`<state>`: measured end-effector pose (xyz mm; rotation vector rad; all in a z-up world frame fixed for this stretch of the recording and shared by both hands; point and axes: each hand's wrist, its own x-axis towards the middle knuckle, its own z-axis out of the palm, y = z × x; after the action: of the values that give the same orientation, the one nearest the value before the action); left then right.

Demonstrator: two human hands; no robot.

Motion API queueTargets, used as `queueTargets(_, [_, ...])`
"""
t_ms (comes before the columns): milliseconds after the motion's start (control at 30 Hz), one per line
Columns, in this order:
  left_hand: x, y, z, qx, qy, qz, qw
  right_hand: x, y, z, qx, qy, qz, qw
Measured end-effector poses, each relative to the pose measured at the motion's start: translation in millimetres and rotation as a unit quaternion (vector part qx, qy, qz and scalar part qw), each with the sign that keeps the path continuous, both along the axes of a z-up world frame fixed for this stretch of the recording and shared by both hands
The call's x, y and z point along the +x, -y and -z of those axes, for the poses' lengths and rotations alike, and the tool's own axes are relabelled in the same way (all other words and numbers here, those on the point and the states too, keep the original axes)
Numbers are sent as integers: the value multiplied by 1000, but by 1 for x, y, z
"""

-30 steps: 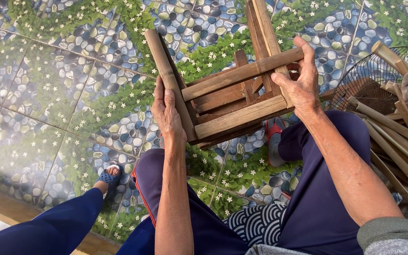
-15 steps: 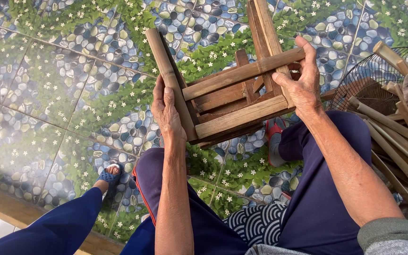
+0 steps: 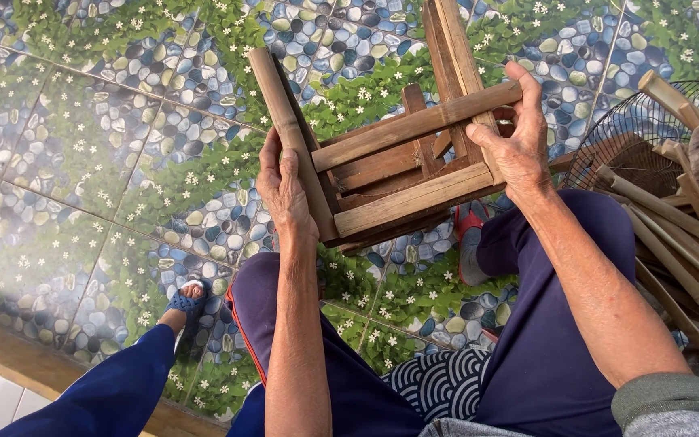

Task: Adjusting and inspecting the joints of a small wooden stool frame by hand

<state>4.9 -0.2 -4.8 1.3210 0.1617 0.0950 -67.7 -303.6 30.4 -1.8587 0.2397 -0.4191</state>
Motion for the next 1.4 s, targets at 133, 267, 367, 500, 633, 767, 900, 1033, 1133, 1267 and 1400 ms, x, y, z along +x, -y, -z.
queueTargets(133, [-1, 0, 0, -14, -2, 3, 1000, -1, 0, 0, 0, -5, -5, 1000])
queueTargets(267, [0, 0, 1, -38, 3, 2, 999, -1, 1, 1, -3, 2, -10, 1000])
queueTargets(367, [-1, 0, -2, -50, -5, 2, 999, -1, 1, 1, -2, 1, -6, 1000])
queueTargets(500, [0, 0, -1, -56, -3, -1, 998, 0, 1, 1, -11, 7, -12, 1000])
queueTargets(633, [-1, 0, -1, -69, -3, 0, 998, 0, 1, 2, 1, 3, 0, 1000])
queueTargets(767, [-1, 1, -2, -83, -3, 1, 997, -1, 1, 1, -1, 8, -16, 1000])
queueTargets(900, [0, 1, -9, -92, -56, -23, 994, -1, 0, -1, -1, 9, -18, 1000])
queueTargets(1033, [-1, 0, -5, -131, -39, -28, 990, 0, 2, 3, 1, 0, -3, 1000])
queueTargets(1133, [-3, 1, -10, -109, -37, -28, 993, -1, 1, 3, 0, 9, -11, 1000])
queueTargets(1267, [0, 0, -5, -112, -42, -23, 993, 0, 2, 3, -12, 7, -3, 1000])
queueTargets(1400, [2, -2, 0, -104, -28, -13, 994, 0, 0, 0, -16, 11, -3, 1000])
